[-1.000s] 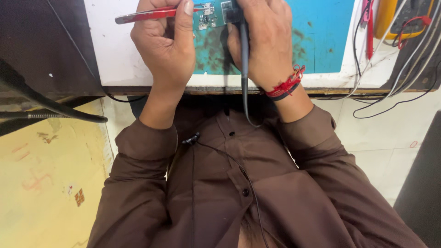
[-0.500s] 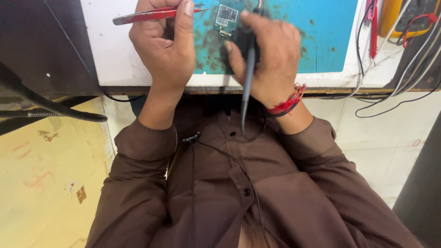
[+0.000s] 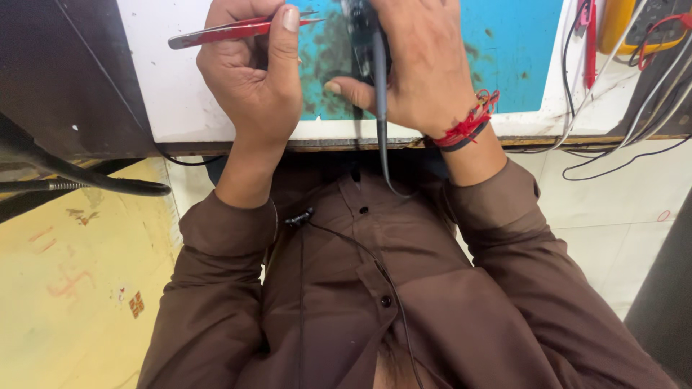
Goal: The person uses a soldering iron and tweezers to apply solder to various points on a small green circuit board. They hold the board steady with tweezers while applying heat and solder to specific components, then reposition the board to work on different areas.
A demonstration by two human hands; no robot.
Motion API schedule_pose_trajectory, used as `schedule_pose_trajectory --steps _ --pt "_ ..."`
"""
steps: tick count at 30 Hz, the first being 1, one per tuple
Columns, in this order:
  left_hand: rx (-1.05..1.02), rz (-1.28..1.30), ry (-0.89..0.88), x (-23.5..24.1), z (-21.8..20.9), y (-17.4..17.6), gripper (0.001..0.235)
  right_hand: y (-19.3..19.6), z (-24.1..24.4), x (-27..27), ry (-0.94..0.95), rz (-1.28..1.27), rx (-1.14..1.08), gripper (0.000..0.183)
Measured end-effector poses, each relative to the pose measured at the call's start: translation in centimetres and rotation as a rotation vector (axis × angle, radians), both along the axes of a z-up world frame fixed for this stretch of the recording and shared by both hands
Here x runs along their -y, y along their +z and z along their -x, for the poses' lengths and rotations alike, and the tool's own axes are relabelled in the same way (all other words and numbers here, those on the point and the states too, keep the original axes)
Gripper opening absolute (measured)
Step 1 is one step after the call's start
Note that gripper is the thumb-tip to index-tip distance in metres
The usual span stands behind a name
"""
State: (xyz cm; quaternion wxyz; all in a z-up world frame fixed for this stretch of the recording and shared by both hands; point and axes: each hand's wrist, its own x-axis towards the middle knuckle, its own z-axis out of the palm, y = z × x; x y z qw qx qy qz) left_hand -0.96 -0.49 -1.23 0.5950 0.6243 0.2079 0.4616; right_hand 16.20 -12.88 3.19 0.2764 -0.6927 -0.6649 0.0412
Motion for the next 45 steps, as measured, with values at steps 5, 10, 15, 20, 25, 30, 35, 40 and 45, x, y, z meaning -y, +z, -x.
schedule_pose_trajectory --steps 5,10,15,20,25,30,35,40,45 --pt "0.006 0.012 -0.007 0.0 0.1 -0.1 0.006 0.5 0.7 0.6 0.047 -0.035 0.002 0.069" --pt "-0.016 0.098 -0.029 0.0 0.6 -0.2 0.009 0.6 0.1 1.7 0.051 -0.03 -0.047 0.066" --pt "-0.101 0.157 -0.107 0.7 2.1 0.4 0.011 0.8 -0.8 4.1 0.001 0.027 -0.098 0.058" --pt "-0.225 0.118 -0.11 1.2 2.3 0.9 0.013 0.2 0.3 4.7 -0.021 0.029 -0.037 0.052" --pt "-0.238 0.047 -0.115 0.6 1.5 1.3 0.012 0.0 1.7 3.6 -0.026 0.005 -0.033 0.05" --pt "-0.289 0.057 -0.077 0.9 0.8 1.3 0.011 -0.1 2.1 2.9 -0.142 -0.101 -0.362 0.049" --pt "-0.365 -0.046 -0.05 0.7 0.7 1.7 0.01 -0.8 2.3 3.1 -0.287 -0.182 -0.853 0.031" --pt "-0.419 -0.095 -0.069 0.5 0.5 2.0 0.011 -2.1 2.0 3.4 -0.315 -0.09 -0.813 0.016" --pt "-0.448 -0.12 -0.074 0.4 0.4 2.1 0.012 -1.8 1.2 3.5 -0.241 -0.019 -0.679 0.018"
